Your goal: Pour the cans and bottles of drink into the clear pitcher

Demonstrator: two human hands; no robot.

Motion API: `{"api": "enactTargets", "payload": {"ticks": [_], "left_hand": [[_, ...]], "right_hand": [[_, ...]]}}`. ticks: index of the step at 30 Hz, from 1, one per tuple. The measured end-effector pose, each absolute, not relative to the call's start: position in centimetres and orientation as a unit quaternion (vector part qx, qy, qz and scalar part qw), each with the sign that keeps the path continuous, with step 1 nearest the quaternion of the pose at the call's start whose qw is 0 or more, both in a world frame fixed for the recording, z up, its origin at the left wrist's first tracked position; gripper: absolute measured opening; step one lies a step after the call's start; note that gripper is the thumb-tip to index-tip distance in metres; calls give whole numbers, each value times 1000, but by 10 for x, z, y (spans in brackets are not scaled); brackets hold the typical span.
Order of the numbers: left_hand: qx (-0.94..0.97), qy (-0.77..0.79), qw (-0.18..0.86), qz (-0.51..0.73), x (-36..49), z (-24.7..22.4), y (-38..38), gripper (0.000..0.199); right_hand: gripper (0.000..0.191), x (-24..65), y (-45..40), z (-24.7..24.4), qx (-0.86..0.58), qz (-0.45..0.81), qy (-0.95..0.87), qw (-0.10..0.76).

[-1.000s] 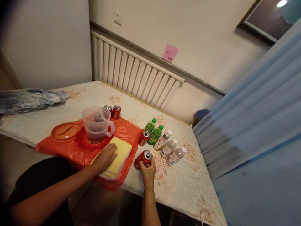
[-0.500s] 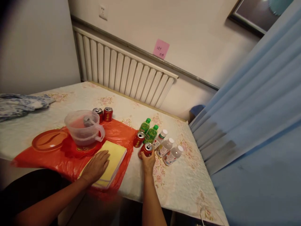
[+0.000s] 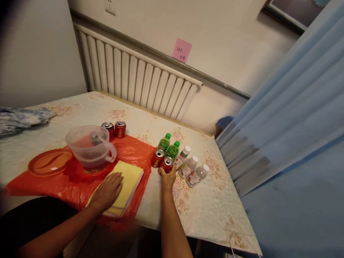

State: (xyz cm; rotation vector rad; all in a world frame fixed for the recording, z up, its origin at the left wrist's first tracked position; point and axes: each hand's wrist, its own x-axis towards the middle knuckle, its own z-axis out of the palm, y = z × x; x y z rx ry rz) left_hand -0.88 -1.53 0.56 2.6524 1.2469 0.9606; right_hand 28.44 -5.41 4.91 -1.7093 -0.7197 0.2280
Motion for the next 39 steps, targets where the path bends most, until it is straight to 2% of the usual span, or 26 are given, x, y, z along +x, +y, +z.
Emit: {"api": "enactTargets", "payload": {"ticks": [2, 5, 12, 18, 24, 29, 39], "left_hand": [[859, 402, 32, 314, -9, 6, -15, 31], [863, 399, 22, 309, -9, 5, -15, 30], [865, 395, 10, 311, -8, 5, -15, 31], [865, 395, 24, 307, -8, 10, -17, 29], [866, 397, 13, 304, -8, 11, -17, 28], [867, 392, 16, 308, -8, 10, -17, 29], [861, 396, 37, 317, -8, 12, -18, 28]], "right_hand": [[77, 283, -56, 42, -721, 118, -309, 609], [73, 281, -59, 27, -698, 116, -323, 628], [64, 283, -58, 4, -729, 47, -318, 604], [63, 283, -58, 6, -728, 38, -322, 604], [57, 283, -61, 11, -750, -6, -338, 568], [63, 285, -59, 6, -734, 2, -329, 593], [64, 286, -56, 3, -714, 26, -322, 621]]}}
